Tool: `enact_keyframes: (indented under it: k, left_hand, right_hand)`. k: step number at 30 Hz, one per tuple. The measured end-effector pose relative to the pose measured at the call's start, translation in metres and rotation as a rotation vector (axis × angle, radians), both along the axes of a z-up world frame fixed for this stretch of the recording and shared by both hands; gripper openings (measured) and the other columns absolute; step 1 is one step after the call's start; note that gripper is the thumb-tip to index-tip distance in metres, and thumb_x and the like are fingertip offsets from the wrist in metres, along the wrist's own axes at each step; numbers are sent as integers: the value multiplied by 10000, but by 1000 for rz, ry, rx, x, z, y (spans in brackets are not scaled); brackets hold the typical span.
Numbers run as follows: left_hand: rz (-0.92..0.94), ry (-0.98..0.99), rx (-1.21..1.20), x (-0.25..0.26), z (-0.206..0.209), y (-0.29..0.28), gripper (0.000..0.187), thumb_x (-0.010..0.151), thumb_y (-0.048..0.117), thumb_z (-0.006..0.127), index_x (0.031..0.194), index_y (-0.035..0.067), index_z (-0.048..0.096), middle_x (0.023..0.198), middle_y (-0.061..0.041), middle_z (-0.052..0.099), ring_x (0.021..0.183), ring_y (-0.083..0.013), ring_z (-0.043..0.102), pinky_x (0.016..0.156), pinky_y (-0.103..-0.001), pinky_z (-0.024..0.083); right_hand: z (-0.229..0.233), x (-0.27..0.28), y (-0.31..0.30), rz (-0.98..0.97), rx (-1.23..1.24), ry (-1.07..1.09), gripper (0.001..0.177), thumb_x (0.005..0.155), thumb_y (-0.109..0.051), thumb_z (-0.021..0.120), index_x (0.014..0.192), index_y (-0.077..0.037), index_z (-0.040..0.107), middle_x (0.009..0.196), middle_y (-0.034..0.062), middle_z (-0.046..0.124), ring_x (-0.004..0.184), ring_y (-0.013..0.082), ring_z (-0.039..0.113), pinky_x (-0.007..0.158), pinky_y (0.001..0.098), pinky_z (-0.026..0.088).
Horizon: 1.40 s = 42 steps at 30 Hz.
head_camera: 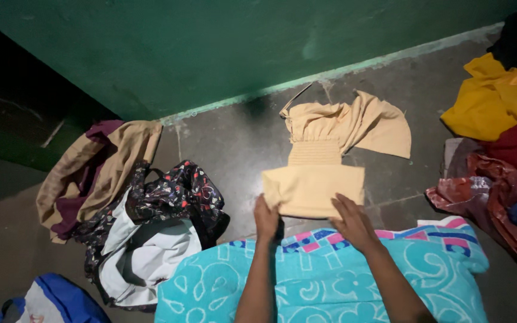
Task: The person folds a yellow dress and a red patterned top by hand on the floor and places them into a black patterned bag.
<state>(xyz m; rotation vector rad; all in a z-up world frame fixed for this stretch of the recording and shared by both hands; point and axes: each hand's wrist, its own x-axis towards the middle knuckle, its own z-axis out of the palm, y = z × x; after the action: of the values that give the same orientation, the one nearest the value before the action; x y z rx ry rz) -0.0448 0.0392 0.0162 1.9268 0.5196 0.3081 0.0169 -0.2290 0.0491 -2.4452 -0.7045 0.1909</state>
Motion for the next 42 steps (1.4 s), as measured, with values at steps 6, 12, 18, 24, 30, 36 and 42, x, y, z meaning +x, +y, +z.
enact_keyframes:
  k: [6,12,18,24,30,36,42]
  left_hand:
    - [609,-214,528,12,20,4,578,937,38,609,1448,-134,403,1491,-371,425,1410,-475,383,1184,-493,287]
    - [-542,149,726,25,-4,-53,923,869,469,686,1512,-76,310,1606,-336,198,1523,-478,143,1224,-578,114]
    - [-465,-7,1050,13,-56,-40,663,935,278,609,1566,211,417,1681,-83,308,1546,-290,287,1221,-645,95]
    - [-332,267,1146,32,-54,32,428,981,209,529,1405,241,577,1625,-74,384,1484,-356,358,1240,-697,78]
    - [-269,699,1027,74,-62,68,406,1035,302,511,1414,188,603,1653,-162,361,1555,-353,312,1255,-686,101]
    - [-305,664,697,52,-86,39,854,838,381,642,1588,258,252,1642,-280,63,1481,-588,123,1134,-725,190]
    - [-146,515,876,61,-105,33,536,1006,233,485,1537,261,421,1611,-329,243,1412,-635,283,1013,-823,316]
  right_hand:
    - [19,-9,12,150,194,-96,478,887,-222,697,1304,-11,597,1381,191,600,1284,375,546,1067,458,443]
    - [-9,2,6,60,147,-201,471,874,-31,570,1343,2,562,1403,205,570,1294,389,535,1093,476,419]
    - [-19,6,0,-2,149,-197,507,856,37,494,1359,24,555,1389,231,563,1286,410,532,1094,489,404]
    - [-33,3,0,29,99,-213,351,845,8,532,1170,-25,659,1255,178,654,1209,379,599,1050,454,483]
    - [-27,13,7,-160,112,-94,303,934,-31,546,1217,-74,646,1245,137,661,1150,371,647,979,447,538]
    - [33,76,30,-95,-14,-272,715,710,-5,599,1410,-56,463,1514,206,435,1116,433,603,832,513,512]
    - [38,128,65,210,-478,-283,825,687,20,616,1464,-177,422,1640,44,342,1045,307,664,816,461,564]
